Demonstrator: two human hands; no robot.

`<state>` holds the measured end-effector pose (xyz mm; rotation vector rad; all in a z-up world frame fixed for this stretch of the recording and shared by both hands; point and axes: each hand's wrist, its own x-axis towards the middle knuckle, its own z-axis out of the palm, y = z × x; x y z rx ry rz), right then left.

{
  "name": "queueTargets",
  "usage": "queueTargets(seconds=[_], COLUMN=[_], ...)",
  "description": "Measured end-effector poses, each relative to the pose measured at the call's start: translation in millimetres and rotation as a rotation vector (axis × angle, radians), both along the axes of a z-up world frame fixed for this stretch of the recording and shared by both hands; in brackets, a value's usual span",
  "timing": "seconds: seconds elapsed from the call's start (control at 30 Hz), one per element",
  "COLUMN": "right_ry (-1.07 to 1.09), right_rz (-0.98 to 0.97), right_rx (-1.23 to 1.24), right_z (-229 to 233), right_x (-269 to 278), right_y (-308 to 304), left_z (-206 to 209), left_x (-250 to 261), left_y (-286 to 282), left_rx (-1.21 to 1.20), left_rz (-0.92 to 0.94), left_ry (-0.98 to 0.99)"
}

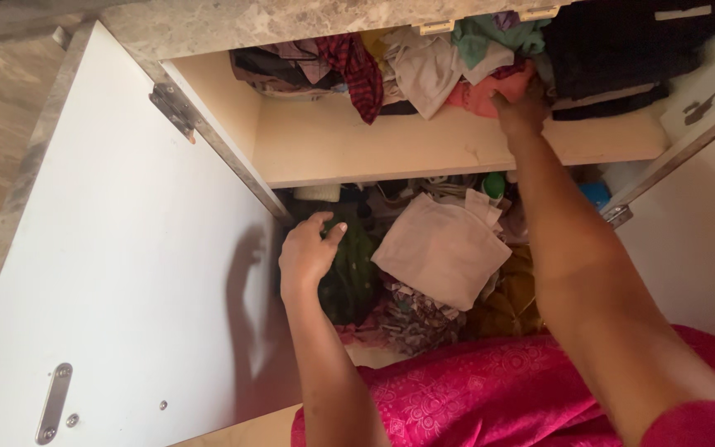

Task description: The person removes folded clothes from a cluttered wardrobe shelf and places them into a lower compartment. They handle multiple garments one by one, including patterned, green, yellow, and plaid items, and continue until the upper shelf is mostly cleared.

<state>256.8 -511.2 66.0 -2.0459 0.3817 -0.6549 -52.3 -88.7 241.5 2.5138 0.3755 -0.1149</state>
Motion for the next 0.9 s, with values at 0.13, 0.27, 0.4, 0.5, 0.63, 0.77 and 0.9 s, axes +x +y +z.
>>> queueTargets(seconds=[0.13, 0.27, 0.4, 0.5, 0.63, 0.77, 0.9], right_ry=[0.149, 0.203, 0.109, 0.133, 0.037, 0.103, -0.290], right_rz=[0.139, 0.221, 0.268, 0.237, 0.100, 0.052, 0.047], right_rx=[-0.090, -0.214, -0.414, -0.288, 0.159, 0.353, 0.096], right_z=[5, -1, 16, 46, 73, 57, 80], right_x=[3, -35, -117, -164, -158, -107, -123], right_y=[-6, 18, 74, 109, 122, 112, 98], left_z=[0, 1, 0, 0, 2, 1, 1], left_x=[1, 2, 2, -1, -5, -5, -3], left_y=[0, -1, -1, -3, -1, 4, 7], left_rx=[0.008, 0.018, 0.015, 0.006, 0.017, -0.009, -0.015], left_rz=[0.003, 0.012, -0.002, -0.002, -0.010, 0.002, -0.001], left_ry=[0.002, 0.017, 0.012, 0.011, 0.004, -0.022, -0.030])
